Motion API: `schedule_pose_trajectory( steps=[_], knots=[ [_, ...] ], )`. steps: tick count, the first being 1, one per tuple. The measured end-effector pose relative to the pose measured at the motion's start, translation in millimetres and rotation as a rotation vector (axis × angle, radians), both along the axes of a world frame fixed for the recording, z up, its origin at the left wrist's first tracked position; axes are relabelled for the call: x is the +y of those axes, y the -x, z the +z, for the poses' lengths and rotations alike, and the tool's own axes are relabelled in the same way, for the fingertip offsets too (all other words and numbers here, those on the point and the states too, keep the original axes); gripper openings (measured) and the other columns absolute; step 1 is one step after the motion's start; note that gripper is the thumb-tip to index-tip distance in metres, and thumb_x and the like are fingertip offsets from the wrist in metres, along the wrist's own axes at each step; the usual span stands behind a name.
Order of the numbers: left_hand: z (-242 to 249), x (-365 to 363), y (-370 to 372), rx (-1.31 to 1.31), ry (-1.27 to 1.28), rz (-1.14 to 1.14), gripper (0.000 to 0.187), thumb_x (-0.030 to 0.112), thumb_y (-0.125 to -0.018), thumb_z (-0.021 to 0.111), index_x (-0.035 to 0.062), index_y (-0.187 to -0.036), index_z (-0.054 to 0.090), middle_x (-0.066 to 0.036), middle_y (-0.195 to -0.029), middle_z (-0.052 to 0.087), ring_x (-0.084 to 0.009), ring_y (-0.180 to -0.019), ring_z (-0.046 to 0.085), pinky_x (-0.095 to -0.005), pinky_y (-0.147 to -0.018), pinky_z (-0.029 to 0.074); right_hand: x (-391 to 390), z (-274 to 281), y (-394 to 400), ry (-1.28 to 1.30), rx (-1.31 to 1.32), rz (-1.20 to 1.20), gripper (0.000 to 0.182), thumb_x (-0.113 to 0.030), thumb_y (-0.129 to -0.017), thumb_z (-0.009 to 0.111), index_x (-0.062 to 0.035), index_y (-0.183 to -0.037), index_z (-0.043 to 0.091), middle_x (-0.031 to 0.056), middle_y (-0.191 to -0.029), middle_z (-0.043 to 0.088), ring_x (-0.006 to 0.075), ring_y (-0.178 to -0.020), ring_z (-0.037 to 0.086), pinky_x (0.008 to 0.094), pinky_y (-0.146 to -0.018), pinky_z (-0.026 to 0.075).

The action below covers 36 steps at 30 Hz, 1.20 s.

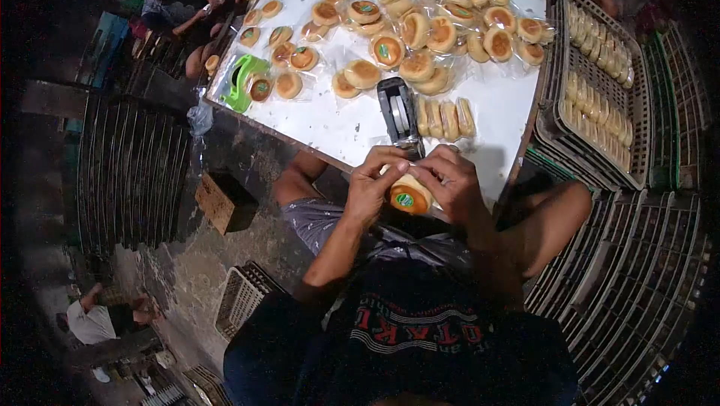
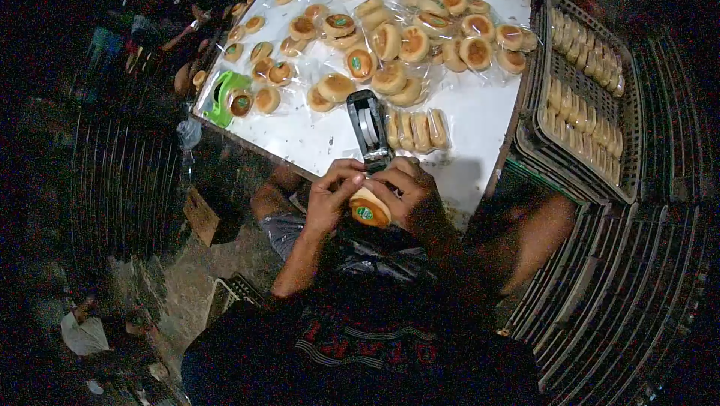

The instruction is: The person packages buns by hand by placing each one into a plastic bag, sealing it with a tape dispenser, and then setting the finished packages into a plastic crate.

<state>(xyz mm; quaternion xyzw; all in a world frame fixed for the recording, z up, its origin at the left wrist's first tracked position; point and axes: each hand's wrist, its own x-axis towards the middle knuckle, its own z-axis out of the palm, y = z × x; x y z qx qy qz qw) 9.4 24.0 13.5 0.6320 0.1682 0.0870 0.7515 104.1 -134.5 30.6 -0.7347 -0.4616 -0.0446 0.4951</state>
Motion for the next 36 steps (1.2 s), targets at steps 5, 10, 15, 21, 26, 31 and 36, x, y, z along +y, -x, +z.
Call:
schedule_pose_trajectory(
  steps=[5,10,15,21,26,31,36],
  knots=[
    [-1,12,0,0.299,0.114,-0.076,0.016,0.016,-0.092,0.063,0.0009,-0.094,0.065,-0.004,-0.093,0.063,-0.0113,-0.088,0.055,-0.0238,-0.076,0.045,8,-13,7,0.227,0.052,-0.100,0.012,-0.017,-0.084,0.067,-0.0085,-0.093,0.068,0.0067,-0.077,0.058,0.0208,-0.068,0.058,0.0330,-0.058,0.045],
    [-9,0,4,-0.073,-0.536,0.256,0.013,0.007,-0.090,0.059,-0.0011,-0.081,0.058,-0.004,-0.092,0.056,-0.0115,-0.085,0.052,-0.0257,-0.071,0.043,32,-36,39,0.078,0.761,-0.169,0.016,-0.021,-0.091,0.061,-0.0055,-0.086,0.063,0.0007,-0.069,0.057,0.0122,-0.063,0.053,0.0315,-0.057,0.043],
    [-19,-12,8,-0.347,-0.170,0.514,0.034,0.011,-0.087,0.060,0.0036,-0.117,0.046,-0.013,-0.113,0.050,-0.0201,-0.097,0.053,-0.0297,-0.089,0.045,37,-68,59,-0.189,1.385,0.263,0.046,-0.016,-0.092,0.061,-0.0055,-0.131,0.039,0.0071,-0.127,0.048,0.0148,-0.117,0.048,0.0308,-0.099,0.040],
    [11,-1,17,0.112,0.678,0.290,0.050,0.019,-0.093,0.056,0.0037,-0.137,0.038,-0.012,-0.126,0.051,-0.0213,-0.116,0.052,-0.0330,-0.096,0.045,54,-64,27,-0.134,0.884,-0.173,0.039,-0.024,-0.085,0.072,-0.0027,-0.114,0.057,0.0063,-0.100,0.061,0.0153,-0.091,0.059,0.0312,-0.081,0.048],
    [-9,13,17,0.075,0.745,0.337,0.040,0.012,-0.093,0.056,0.0060,-0.132,0.044,-0.008,-0.120,0.057,-0.0206,-0.112,0.056,-0.0349,-0.095,0.047,69,-137,-24,0.181,0.494,-0.380,0.033,-0.033,-0.080,0.074,0.0000,-0.079,0.067,0.0147,-0.077,0.062,0.0299,-0.074,0.061,0.0380,-0.071,0.049],
    [-4,28,23,0.027,0.687,0.266,0.048,0.007,-0.091,0.057,0.0032,-0.135,0.040,-0.009,-0.123,0.054,-0.0202,-0.115,0.054,-0.0337,-0.099,0.042,53,-70,-4,0.202,0.475,-0.145,0.030,-0.031,-0.082,0.072,-0.0011,-0.082,0.067,0.0149,-0.072,0.057,0.0306,-0.070,0.060,0.0422,-0.065,0.047],
    [-11,35,27,0.140,0.485,0.069,0.058,0.000,-0.086,0.057,0.0025,-0.140,0.035,-0.010,-0.128,0.051,-0.0210,-0.120,0.049,-0.0336,-0.102,0.038,10,-128,-17,0.367,0.122,-0.216,0.019,-0.017,-0.081,0.074,0.0010,-0.080,0.067,0.0098,-0.072,0.061,0.0168,-0.064,0.057,0.0305,-0.061,0.045]
  ],
)
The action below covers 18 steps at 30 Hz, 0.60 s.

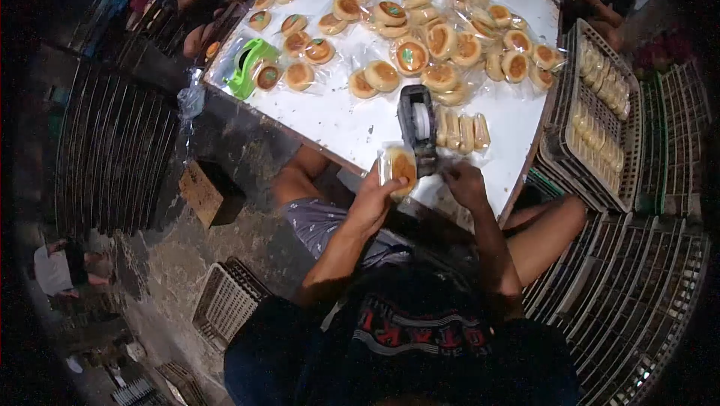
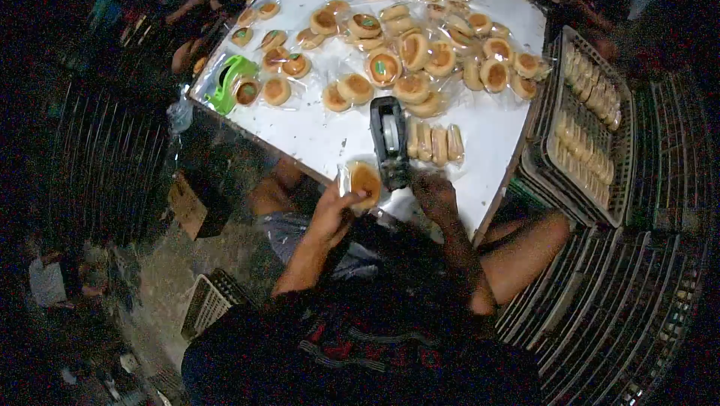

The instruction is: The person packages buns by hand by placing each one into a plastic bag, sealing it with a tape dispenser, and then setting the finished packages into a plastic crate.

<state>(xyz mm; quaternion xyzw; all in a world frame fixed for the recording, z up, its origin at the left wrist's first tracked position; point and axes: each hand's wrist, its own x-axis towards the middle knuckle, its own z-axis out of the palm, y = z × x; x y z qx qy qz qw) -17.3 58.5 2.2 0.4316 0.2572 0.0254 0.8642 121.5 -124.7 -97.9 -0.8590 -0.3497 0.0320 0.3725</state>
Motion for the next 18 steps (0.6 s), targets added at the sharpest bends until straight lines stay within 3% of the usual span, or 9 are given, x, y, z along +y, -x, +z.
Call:
schedule_pose_trajectory(
  steps=[4,5,8,9,12,13,16,17,18],
  knots=[
    [-14,-13,3,-0.049,-0.250,-0.090,0.064,0.001,-0.084,0.062,0.0026,-0.142,0.033,-0.011,-0.124,0.055,-0.0220,-0.114,0.054,-0.0352,-0.097,0.044,5,89,3,0.010,0.506,0.151,0.022,-0.020,-0.082,0.073,0.0000,-0.088,0.065,0.0092,-0.071,0.062,0.0150,-0.066,0.059,0.0299,-0.066,0.048],
    [-18,-13,-1,-0.072,-0.322,-0.140,0.066,0.000,-0.084,0.061,0.0030,-0.143,0.031,-0.011,-0.124,0.055,-0.0213,-0.114,0.054,-0.0348,-0.098,0.044,10,110,9,-0.087,0.580,0.225,0.024,-0.023,-0.083,0.072,-0.0008,-0.085,0.065,0.0074,-0.069,0.061,0.0126,-0.065,0.056,0.0308,-0.062,0.045],
    [-10,-23,-10,-0.081,-0.292,-0.279,0.066,-0.001,-0.086,0.058,0.0038,-0.144,0.028,-0.009,-0.121,0.056,-0.0191,-0.113,0.054,-0.0328,-0.098,0.043,14,129,8,-0.177,0.441,0.404,0.027,-0.026,-0.084,0.072,-0.0008,-0.079,0.063,0.0036,-0.066,0.059,0.0105,-0.062,0.051,0.0306,-0.058,0.042],
    [0,-23,-11,-0.092,-0.260,-0.310,0.064,0.002,-0.087,0.059,0.0041,-0.144,0.029,-0.009,-0.120,0.057,-0.0185,-0.111,0.055,-0.0324,-0.097,0.043,16,133,4,-0.019,0.623,0.285,0.036,-0.034,-0.077,0.078,-0.0018,-0.076,0.061,0.0006,-0.066,0.056,0.0098,-0.061,0.048,0.0298,-0.057,0.040],
    [10,-19,-6,-0.076,-0.168,-0.408,0.053,0.007,-0.090,0.057,0.0033,-0.139,0.037,-0.008,-0.120,0.057,-0.0164,-0.109,0.056,-0.0281,-0.095,0.044,4,96,-19,0.227,0.365,0.133,0.043,-0.037,-0.067,0.085,-0.0036,-0.080,0.061,-0.0018,-0.067,0.055,0.0100,-0.062,0.048,0.0294,-0.056,0.039],
    [13,-17,-8,-0.067,-0.140,-0.437,0.049,0.008,-0.092,0.055,0.0028,-0.137,0.040,-0.008,-0.120,0.057,-0.0156,-0.109,0.056,-0.0261,-0.093,0.045,-3,94,-21,0.100,0.484,0.131,0.048,-0.039,-0.059,0.088,-0.0047,-0.084,0.065,0.0034,-0.083,0.062,0.0140,-0.075,0.056,0.0302,-0.064,0.044],
    [32,-20,-12,0.260,0.302,-0.190,0.043,0.024,-0.099,0.047,0.0015,-0.135,0.042,-0.009,-0.117,0.060,-0.0147,-0.100,0.061,-0.0265,-0.085,0.050,-5,95,-4,-0.343,0.411,0.355,0.053,-0.035,-0.062,0.088,-0.0035,-0.098,0.065,0.0102,-0.103,0.062,0.0196,-0.092,0.059,0.0333,-0.078,0.047],
    [26,-18,-15,0.222,0.282,-0.223,0.047,0.033,-0.101,0.040,0.0009,-0.135,0.043,-0.012,-0.118,0.060,-0.0139,-0.095,0.063,-0.0254,-0.076,0.053,-4,98,-7,-0.274,0.243,0.532,0.057,-0.027,-0.068,0.085,-0.0022,-0.112,0.059,0.0145,-0.116,0.057,0.0212,-0.106,0.057,0.0373,-0.091,0.044],
    [15,-10,-21,0.143,0.241,-0.217,0.047,0.034,-0.101,0.041,0.0014,-0.135,0.043,-0.012,-0.119,0.060,-0.0150,-0.098,0.062,-0.0266,-0.078,0.052,-5,98,-8,-0.264,0.049,0.393,0.056,-0.025,-0.070,0.083,-0.0019,-0.114,0.057,0.0146,-0.114,0.058,0.0222,-0.104,0.058,0.0376,-0.090,0.045]
  ],
)
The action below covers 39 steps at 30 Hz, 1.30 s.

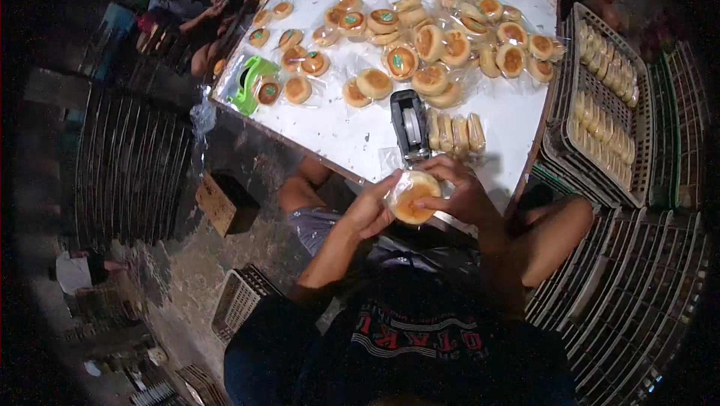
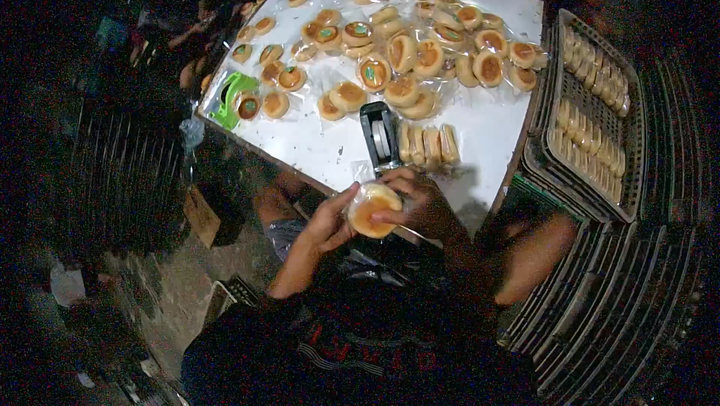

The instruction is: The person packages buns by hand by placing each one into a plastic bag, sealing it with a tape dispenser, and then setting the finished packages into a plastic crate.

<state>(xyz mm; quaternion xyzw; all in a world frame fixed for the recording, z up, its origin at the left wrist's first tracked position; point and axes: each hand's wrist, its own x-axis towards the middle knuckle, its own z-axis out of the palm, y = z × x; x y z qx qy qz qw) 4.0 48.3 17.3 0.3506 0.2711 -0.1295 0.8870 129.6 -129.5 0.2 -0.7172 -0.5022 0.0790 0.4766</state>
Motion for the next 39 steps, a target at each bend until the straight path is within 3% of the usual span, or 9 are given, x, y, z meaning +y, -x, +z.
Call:
schedule_pose_trajectory(
  steps=[4,8,12,18,22,26,31,33,39],
  knots=[
    [-30,43,-55,-0.116,-0.536,0.248,0.057,0.044,-0.097,0.046,0.0003,-0.133,0.045,-0.016,-0.128,0.055,-0.0259,-0.118,0.051,-0.0419,-0.096,0.040,4,-43,-21,-0.105,0.306,-0.739,0.047,-0.031,-0.087,0.067,-0.0016,-0.120,0.051,0.0182,-0.111,0.060,0.0324,-0.099,0.060,0.0415,-0.086,0.047],
    [-83,114,-137,0.094,-1.188,0.387,0.065,0.042,-0.083,0.070,-0.0095,-0.119,0.052,-0.019,-0.106,0.061,-0.0243,-0.095,0.059,-0.0365,-0.082,0.047,-24,-79,-70,-0.164,-0.262,-1.062,0.054,-0.019,-0.083,0.065,0.0028,-0.129,0.046,0.0220,-0.118,0.057,0.0402,-0.101,0.057,0.0471,-0.090,0.044],
    [-171,180,-191,0.443,-1.442,0.261,0.059,0.039,-0.067,0.080,-0.0070,-0.099,0.061,-0.015,-0.091,0.065,-0.0264,-0.084,0.064,-0.0350,-0.073,0.051,-36,-101,-68,0.058,-0.156,-0.846,0.033,-0.014,-0.080,0.070,-0.0006,-0.107,0.057,0.0179,-0.101,0.058,0.0379,-0.096,0.056,0.0435,-0.087,0.044],
    [-107,126,-155,-0.223,-1.403,0.675,0.022,0.015,-0.078,0.072,0.0006,-0.085,0.056,-0.010,-0.081,0.061,-0.0215,-0.076,0.062,-0.0330,-0.070,0.049,-18,-49,-28,-0.009,-0.126,-0.820,0.052,-0.018,-0.076,0.074,-0.0004,-0.118,0.050,0.0197,-0.118,0.051,0.0369,-0.110,0.049,0.0482,-0.094,0.037],
    [-20,47,-84,-0.386,-1.669,0.438,0.013,0.002,-0.077,0.067,0.0025,-0.087,0.058,-0.008,-0.085,0.061,-0.0176,-0.082,0.060,-0.0303,-0.070,0.049,1,-6,10,-0.050,0.159,-0.545,0.082,-0.021,-0.070,0.081,0.0008,-0.136,0.037,0.0230,-0.133,0.043,0.0367,-0.125,0.044,0.0457,-0.104,0.035],
    [26,-7,-18,-0.628,-1.305,0.164,0.024,0.011,-0.081,0.073,0.0018,-0.099,0.060,-0.011,-0.111,0.059,-0.0233,-0.109,0.056,-0.0355,-0.095,0.045,29,-35,38,-0.123,0.261,-0.412,0.090,-0.025,-0.076,0.078,0.0024,-0.142,0.025,0.0242,-0.134,0.043,0.0350,-0.121,0.050,0.0381,-0.100,0.042],
    [10,4,5,-0.301,-0.565,0.247,0.057,0.016,-0.084,0.071,0.0010,-0.132,0.044,-0.013,-0.126,0.053,-0.0247,-0.119,0.051,-0.0355,-0.101,0.042,14,14,36,-0.270,1.339,0.115,0.049,-0.015,-0.086,0.067,0.0006,-0.129,0.049,0.0167,-0.112,0.060,0.0247,-0.104,0.060,0.0353,-0.090,0.048],
    [-8,5,15,-0.203,-0.102,0.057,0.058,0.007,-0.085,0.069,-0.0019,-0.135,0.042,-0.012,-0.126,0.054,-0.0211,-0.117,0.053,-0.0335,-0.100,0.044,20,-11,27,-0.267,0.731,0.008,0.035,-0.015,-0.087,0.068,-0.0011,-0.117,0.058,0.0140,-0.105,0.063,0.0218,-0.098,0.061,0.0343,-0.086,0.049],
    [-12,0,4,-0.115,-0.855,-0.055,0.033,0.013,-0.082,0.076,0.0013,-0.104,0.055,-0.005,-0.096,0.064,-0.0126,-0.087,0.062,-0.0258,-0.080,0.051,12,-14,18,0.016,0.506,-0.302,0.018,-0.016,-0.084,0.071,-0.0005,-0.090,0.066,0.0116,-0.083,0.064,0.0213,-0.079,0.062,0.0320,-0.070,0.049]
  ],
)
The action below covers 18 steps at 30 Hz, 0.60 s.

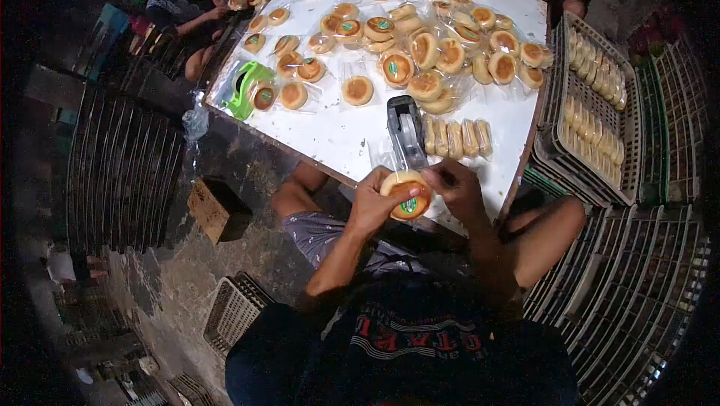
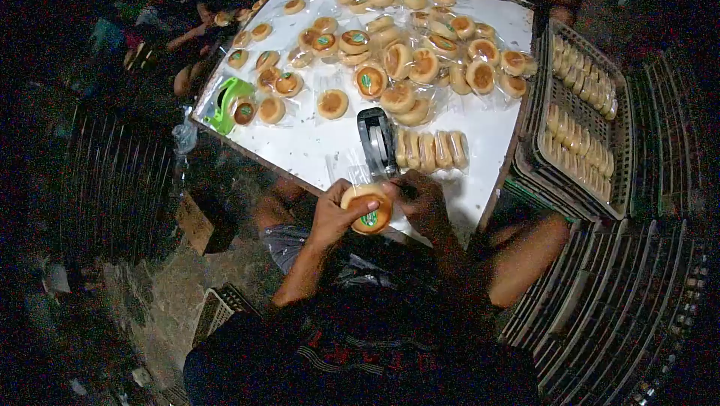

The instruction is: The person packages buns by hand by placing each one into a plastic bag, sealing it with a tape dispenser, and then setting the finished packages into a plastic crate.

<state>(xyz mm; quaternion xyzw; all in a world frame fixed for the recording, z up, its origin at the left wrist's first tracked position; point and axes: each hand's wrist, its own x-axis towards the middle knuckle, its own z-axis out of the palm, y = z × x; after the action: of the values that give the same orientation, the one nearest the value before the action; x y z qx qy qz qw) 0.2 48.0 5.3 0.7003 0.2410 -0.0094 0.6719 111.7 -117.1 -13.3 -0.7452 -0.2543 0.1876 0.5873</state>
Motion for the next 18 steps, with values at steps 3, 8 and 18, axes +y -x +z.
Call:
schedule_pose_trajectory(
  steps=[3,8,18],
  knots=[
    [9,-5,-4,-0.211,0.128,0.095,0.035,0.019,-0.079,0.080,0.0043,-0.094,0.053,-0.005,-0.094,0.063,-0.0100,-0.083,0.059,-0.0240,-0.075,0.049,8,28,8,-0.005,-0.165,-0.018,0.017,-0.016,-0.085,0.070,-0.0001,-0.087,0.065,0.0129,-0.081,0.063,0.0202,-0.071,0.061,0.0321,-0.067,0.048],
    [4,1,-7,-0.336,0.796,0.271,0.039,0.025,-0.100,0.049,-0.0049,-0.126,0.050,-0.019,-0.113,0.063,-0.0266,-0.105,0.063,-0.0386,-0.092,0.053,22,15,15,-0.117,-0.082,-0.209,0.012,-0.011,-0.088,0.066,-0.0003,-0.086,0.062,0.0056,-0.073,0.058,0.0150,-0.067,0.055,0.0282,-0.061,0.044],
    [26,-7,2,-0.315,0.173,0.184,0.030,0.019,-0.101,0.048,-0.0027,-0.118,0.059,-0.010,-0.110,0.066,-0.0149,-0.098,0.062,-0.0263,-0.087,0.047,49,46,54,-0.139,-0.506,-0.245,0.054,-0.005,-0.084,0.064,0.0029,-0.133,0.043,0.0201,-0.124,0.056,0.0319,-0.115,0.056,0.0379,-0.095,0.045]
  ],
)
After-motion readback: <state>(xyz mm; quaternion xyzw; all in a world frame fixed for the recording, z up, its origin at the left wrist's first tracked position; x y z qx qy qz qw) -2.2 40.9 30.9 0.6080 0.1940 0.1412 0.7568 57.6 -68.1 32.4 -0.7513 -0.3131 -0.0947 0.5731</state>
